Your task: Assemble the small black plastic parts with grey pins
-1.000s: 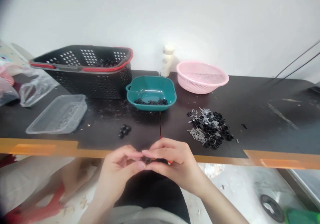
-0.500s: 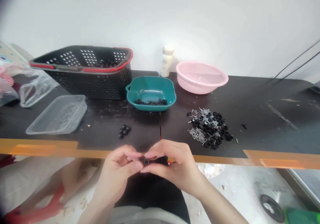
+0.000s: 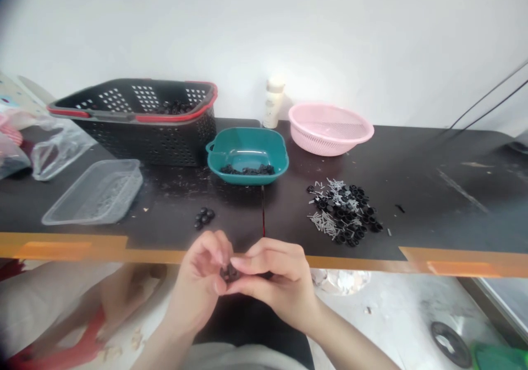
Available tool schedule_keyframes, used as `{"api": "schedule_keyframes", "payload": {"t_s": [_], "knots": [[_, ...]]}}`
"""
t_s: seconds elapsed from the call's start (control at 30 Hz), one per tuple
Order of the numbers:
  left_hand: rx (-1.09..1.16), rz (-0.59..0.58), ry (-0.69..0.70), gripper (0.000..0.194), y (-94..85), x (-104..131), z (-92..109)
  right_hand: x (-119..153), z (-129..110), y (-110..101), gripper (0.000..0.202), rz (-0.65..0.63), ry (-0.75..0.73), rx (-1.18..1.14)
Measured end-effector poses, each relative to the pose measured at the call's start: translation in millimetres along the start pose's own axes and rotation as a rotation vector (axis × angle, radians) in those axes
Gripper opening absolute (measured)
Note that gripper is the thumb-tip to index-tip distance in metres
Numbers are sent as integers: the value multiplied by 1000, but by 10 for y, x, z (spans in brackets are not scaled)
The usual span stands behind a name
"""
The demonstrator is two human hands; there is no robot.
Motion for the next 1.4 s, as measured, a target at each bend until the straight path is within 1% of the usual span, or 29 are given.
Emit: {"api": "schedule_keyframes", "payload": {"t_s": [0.1,0.17,0.27,0.37,0.43,0.5,0.63,0.7,0.8,0.9,1.0,1.07,1.13,1.27,1.33,1.4], "knots": [[-17,6,107,24,-9,20,63,44,126,57,20,-9,136,-160],[-34,13,159,22,-23,46,106,62,154,92,19,-36,193,-204],[-84,14,204,21,-28,84,164,75,176,118,16,-71,281,-241],[-170,30,248,24,-21,111,233,91,208,138,23,-110,377,-306],[-228,49,285,27,-7,129,282,91,201,147,26,-149,385,-326],[-266,62,298,28,14,143,306,81,177,137,26,-176,355,-318],[-253,76,242,25,33,146,274,55,134,71,27,-153,288,-265],[-201,56,169,26,42,125,221,46,104,53,26,-143,258,-221],[-87,-20,-1,29,84,78,96,46,66,62,24,-156,232,-161],[-7,-79,-111,33,113,47,40,51,46,90,27,-179,223,-142],[-19,-156,-228,48,138,50,-27,42,14,99,22,-175,191,-124],[-54,-232,-290,47,163,74,-75,46,8,112,13,-181,183,-91],[-82,-260,-319,39,150,92,-113,68,25,132,8,-193,198,-71],[-123,-176,-336,35,29,95,-186,157,100,169,10,-203,263,-87],[-158,-154,-303,33,-5,85,-185,210,137,206,14,-212,297,-101],[-208,-175,-239,35,2,70,-148,255,143,260,18,-221,308,-150]]}}
Point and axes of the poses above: each hand's wrist, its own x-axis away from the middle knuckle, its own y-axis out of the palm, z = x × y, the point moved 9 cm from there along -x, towards the middle knuckle, and after that the axes turned 10 degrees about x, right-handed, at the moved point
